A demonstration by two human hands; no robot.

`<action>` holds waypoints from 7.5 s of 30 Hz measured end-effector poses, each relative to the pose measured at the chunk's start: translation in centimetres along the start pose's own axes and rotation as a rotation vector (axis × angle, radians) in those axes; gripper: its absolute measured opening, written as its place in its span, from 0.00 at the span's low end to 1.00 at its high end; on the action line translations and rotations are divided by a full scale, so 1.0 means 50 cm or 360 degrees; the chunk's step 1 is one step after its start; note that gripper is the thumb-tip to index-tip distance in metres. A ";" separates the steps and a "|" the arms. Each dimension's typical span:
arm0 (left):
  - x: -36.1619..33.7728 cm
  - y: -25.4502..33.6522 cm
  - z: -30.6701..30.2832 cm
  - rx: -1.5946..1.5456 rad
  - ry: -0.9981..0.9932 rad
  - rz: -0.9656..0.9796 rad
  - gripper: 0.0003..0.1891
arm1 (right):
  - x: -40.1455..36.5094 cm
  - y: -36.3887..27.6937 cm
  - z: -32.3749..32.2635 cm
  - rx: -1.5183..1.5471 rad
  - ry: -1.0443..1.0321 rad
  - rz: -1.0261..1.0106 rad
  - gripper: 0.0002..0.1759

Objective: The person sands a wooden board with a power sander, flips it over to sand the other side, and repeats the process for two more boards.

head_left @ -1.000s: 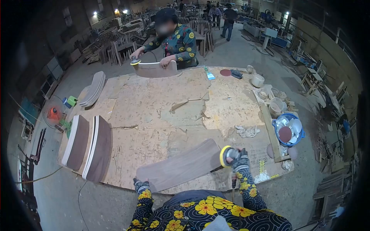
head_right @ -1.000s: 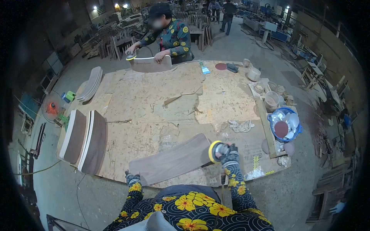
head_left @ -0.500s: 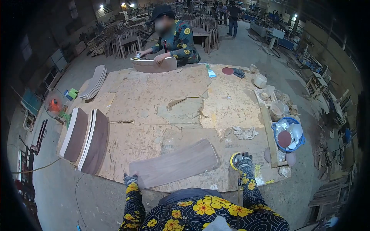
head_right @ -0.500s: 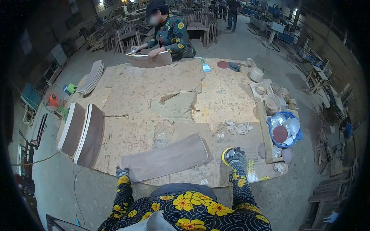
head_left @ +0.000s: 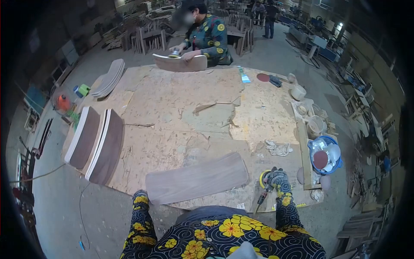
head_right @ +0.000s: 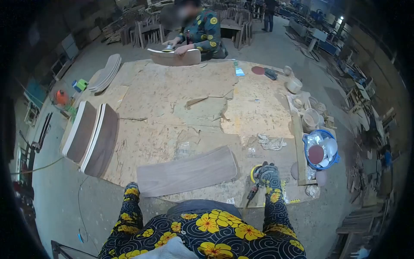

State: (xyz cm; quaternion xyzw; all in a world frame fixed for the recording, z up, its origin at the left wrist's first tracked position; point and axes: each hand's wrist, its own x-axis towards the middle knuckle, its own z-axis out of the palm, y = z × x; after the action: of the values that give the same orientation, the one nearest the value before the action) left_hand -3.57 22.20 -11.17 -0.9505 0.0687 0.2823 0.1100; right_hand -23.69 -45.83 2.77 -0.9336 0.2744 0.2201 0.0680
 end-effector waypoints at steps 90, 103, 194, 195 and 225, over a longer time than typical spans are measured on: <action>0.082 0.029 -0.026 -0.0313 -0.0402 -0.0415 0.19 | 0.094 -0.471 -1.067 -0.0201 0.1536 -0.0157 0.48; 0.090 0.025 -0.014 -0.0307 -0.0351 -0.0417 0.20 | 0.095 -0.470 -1.074 -0.0209 0.1525 -0.0161 0.49; 0.012 0.034 -0.061 -0.0247 -0.0215 -0.0245 0.21 | -0.041 -0.022 0.163 0.1368 0.1084 0.0733 0.34; 0.025 0.031 -0.043 -0.0225 -0.0214 -0.0238 0.22 | -0.067 -0.037 0.149 0.1535 0.1203 0.0646 0.34; 0.004 0.125 0.011 -0.2373 0.0076 0.0365 0.24 | -0.147 -0.655 0.096 0.0507 0.0366 0.0282 0.32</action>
State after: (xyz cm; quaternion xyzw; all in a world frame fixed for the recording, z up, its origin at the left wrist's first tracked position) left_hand -4.89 16.30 -12.80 -0.7657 -0.0396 0.2432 -0.5941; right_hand -13.24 -13.56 1.99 -0.9023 0.3927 0.0712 0.1632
